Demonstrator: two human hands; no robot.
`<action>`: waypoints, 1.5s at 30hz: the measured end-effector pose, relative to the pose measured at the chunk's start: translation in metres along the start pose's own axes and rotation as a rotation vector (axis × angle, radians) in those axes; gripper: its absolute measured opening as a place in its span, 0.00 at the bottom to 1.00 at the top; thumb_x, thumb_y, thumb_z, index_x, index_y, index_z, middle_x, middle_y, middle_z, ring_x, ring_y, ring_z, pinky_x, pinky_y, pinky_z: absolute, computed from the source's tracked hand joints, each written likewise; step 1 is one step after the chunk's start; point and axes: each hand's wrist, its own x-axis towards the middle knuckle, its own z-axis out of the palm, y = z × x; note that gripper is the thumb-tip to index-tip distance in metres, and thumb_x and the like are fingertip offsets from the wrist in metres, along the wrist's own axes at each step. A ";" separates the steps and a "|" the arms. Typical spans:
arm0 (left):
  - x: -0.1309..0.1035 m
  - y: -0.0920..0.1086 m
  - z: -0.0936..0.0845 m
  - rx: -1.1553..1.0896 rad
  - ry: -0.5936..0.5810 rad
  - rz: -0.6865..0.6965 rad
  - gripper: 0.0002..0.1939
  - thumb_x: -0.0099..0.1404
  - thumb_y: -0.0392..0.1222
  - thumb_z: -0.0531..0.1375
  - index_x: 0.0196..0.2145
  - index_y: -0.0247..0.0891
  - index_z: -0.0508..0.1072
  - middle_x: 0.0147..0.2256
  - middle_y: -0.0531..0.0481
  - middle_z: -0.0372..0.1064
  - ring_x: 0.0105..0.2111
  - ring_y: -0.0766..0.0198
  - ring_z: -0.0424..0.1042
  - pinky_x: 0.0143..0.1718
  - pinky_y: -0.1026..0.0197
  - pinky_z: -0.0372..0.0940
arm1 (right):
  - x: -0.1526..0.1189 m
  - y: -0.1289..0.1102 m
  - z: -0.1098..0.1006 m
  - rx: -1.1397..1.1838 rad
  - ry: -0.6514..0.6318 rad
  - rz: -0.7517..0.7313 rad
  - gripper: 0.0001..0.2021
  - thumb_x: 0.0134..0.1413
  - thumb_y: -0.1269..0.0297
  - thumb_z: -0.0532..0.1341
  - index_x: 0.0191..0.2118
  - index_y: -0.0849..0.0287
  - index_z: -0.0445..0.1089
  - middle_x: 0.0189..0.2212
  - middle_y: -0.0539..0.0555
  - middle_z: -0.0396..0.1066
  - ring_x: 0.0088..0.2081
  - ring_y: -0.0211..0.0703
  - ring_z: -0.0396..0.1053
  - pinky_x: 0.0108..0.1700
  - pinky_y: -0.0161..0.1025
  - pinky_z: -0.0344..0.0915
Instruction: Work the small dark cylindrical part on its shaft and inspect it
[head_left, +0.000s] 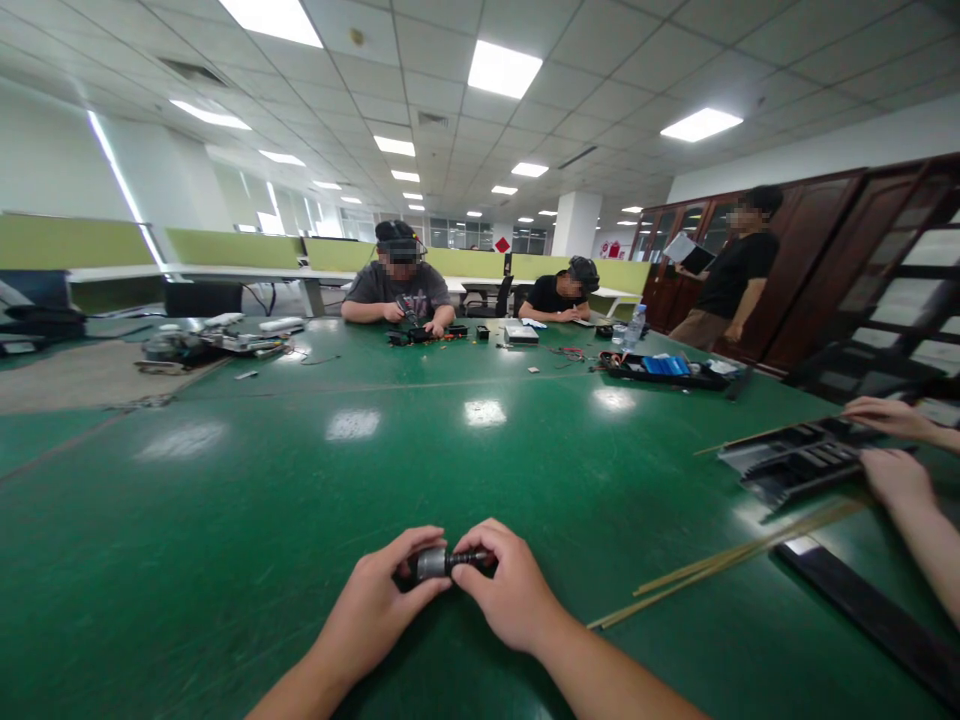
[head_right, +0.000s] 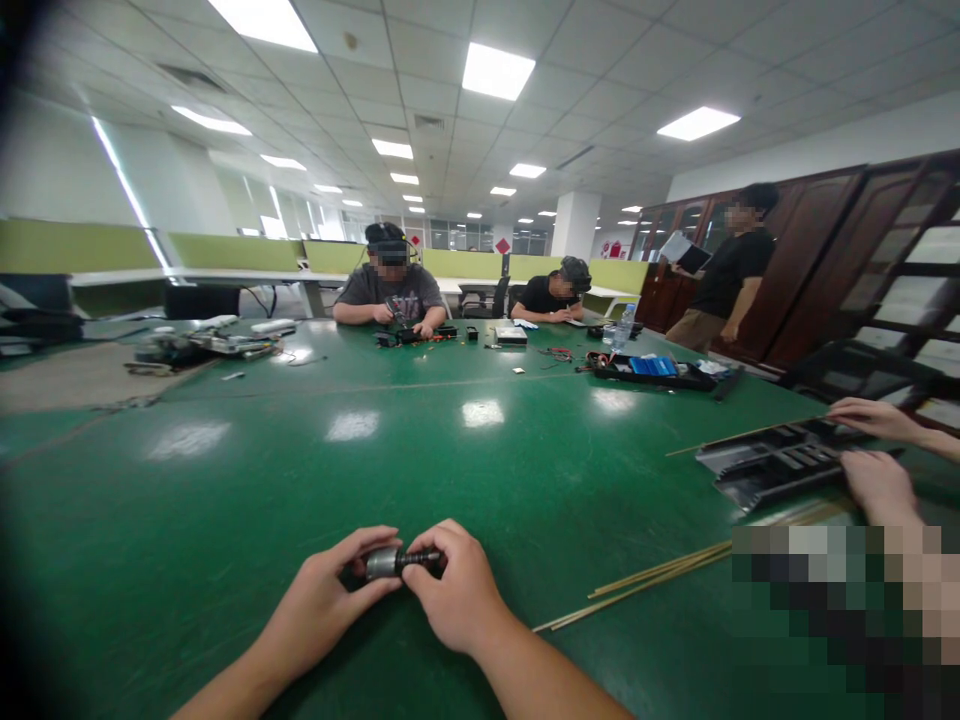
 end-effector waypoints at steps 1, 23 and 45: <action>0.000 0.000 0.000 0.001 0.000 -0.002 0.22 0.61 0.44 0.65 0.52 0.50 0.69 0.48 0.53 0.73 0.46 0.58 0.73 0.48 0.59 0.66 | 0.000 0.000 0.000 -0.001 -0.001 0.000 0.07 0.50 0.72 0.64 0.36 0.55 0.73 0.34 0.49 0.69 0.35 0.39 0.67 0.37 0.34 0.61; -0.001 -0.001 0.001 0.035 0.006 0.009 0.16 0.62 0.46 0.64 0.49 0.48 0.72 0.45 0.52 0.74 0.39 0.59 0.73 0.42 0.61 0.67 | 0.000 -0.001 0.000 0.002 0.006 0.011 0.05 0.50 0.70 0.65 0.36 0.56 0.73 0.34 0.49 0.69 0.35 0.39 0.67 0.37 0.34 0.61; 0.000 0.002 0.000 0.032 -0.007 0.001 0.15 0.62 0.47 0.64 0.47 0.49 0.74 0.44 0.53 0.75 0.39 0.59 0.73 0.42 0.61 0.67 | 0.001 0.000 0.000 -0.002 0.010 0.012 0.04 0.52 0.69 0.64 0.35 0.56 0.73 0.33 0.49 0.68 0.34 0.38 0.66 0.36 0.34 0.60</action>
